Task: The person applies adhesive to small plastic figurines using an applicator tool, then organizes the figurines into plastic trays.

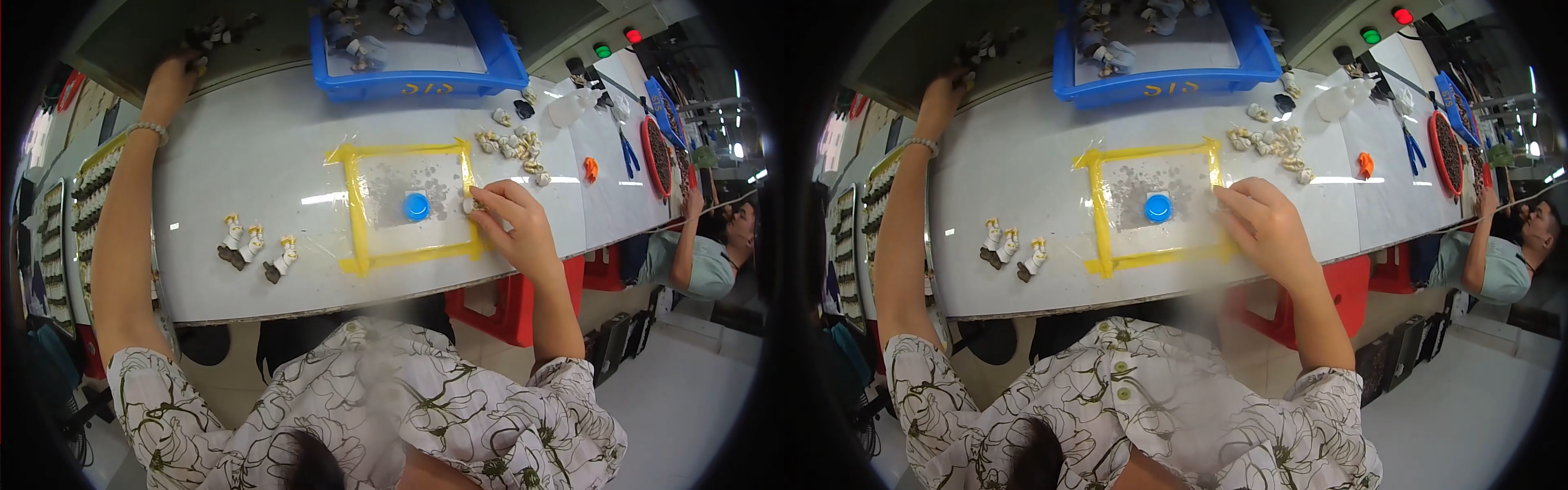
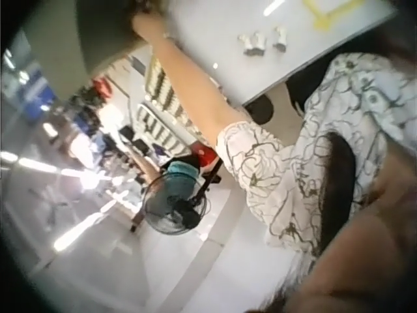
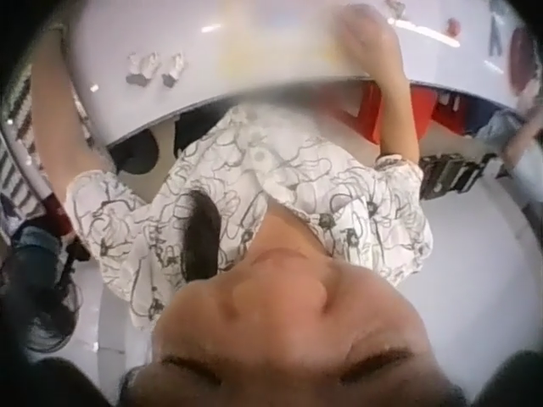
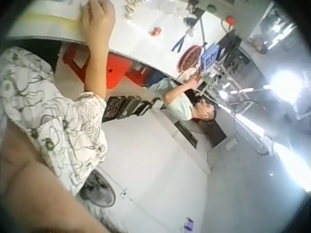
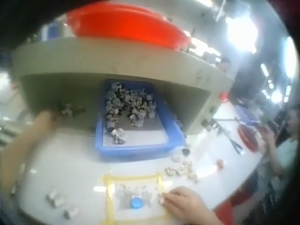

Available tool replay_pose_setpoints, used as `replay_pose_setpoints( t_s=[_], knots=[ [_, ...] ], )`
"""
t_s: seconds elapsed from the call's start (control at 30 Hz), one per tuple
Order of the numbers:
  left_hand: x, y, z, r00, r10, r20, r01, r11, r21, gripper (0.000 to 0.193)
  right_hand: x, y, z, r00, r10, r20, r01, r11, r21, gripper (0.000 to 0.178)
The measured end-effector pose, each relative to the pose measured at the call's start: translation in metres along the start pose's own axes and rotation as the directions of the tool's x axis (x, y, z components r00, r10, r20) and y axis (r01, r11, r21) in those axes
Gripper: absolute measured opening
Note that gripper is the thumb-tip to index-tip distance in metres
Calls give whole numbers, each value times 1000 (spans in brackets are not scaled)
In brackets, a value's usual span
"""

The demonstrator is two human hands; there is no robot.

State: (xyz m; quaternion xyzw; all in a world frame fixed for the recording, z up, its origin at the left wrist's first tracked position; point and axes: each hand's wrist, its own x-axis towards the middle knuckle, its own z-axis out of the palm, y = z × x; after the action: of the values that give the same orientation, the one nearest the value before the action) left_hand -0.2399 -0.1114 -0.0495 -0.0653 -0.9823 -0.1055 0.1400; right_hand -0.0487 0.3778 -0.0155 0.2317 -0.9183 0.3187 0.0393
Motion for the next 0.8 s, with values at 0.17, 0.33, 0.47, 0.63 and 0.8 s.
replay_pose_setpoints(
  t_s=[0.17,0.33,0.47,0.63,0.8],
  knots=[
    [-20,24,-13,990,31,-136,-36,999,-33,26,15,-16,9,991,-131,-26,133,989,61,21],
    [-39,52,-32,957,-206,-204,148,952,-269,27,30,-29,21,980,-201,11,200,978,67,17],
    [-73,90,-52,958,-286,17,146,437,-887,33,37,-30,20,961,-267,76,266,964,15,18],
    [-150,166,-85,918,-139,371,332,-242,-912,32,38,-32,21,943,-298,148,310,949,-60,21],
    [-206,207,-85,859,-93,503,435,-384,-814,28,36,-37,17,972,-192,139,192,981,14,19]
  ],
)
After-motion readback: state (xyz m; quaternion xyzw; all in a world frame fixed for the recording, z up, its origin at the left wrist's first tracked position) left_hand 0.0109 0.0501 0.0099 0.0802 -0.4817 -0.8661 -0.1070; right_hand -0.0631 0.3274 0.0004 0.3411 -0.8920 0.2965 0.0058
